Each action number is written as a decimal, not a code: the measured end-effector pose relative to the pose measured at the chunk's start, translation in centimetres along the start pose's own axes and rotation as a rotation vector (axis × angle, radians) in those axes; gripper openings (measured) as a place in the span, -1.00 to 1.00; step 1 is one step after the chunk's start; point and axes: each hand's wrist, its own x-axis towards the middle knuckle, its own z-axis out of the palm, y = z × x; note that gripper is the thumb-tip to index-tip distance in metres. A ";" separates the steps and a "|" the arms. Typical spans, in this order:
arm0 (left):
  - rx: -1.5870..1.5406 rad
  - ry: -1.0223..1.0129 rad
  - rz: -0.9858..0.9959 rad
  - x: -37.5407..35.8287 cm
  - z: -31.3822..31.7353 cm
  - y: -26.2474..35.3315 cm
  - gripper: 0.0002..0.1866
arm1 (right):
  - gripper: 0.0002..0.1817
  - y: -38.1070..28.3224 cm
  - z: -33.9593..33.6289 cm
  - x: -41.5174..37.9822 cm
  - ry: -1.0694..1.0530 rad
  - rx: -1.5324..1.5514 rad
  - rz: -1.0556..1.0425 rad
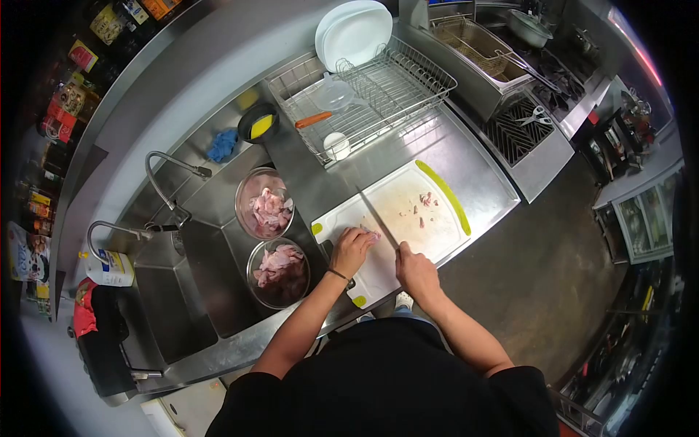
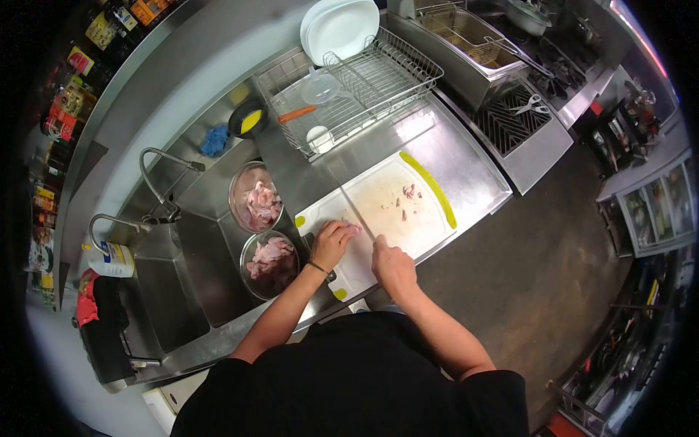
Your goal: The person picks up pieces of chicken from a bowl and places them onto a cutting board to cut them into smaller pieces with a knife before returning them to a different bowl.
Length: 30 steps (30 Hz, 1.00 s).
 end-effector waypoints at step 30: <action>0.169 0.097 -0.336 -1.2 -1.8 -2.5 -0.86 | -0.76 3.2 3.1 -1.8 -0.154 0.025 0.058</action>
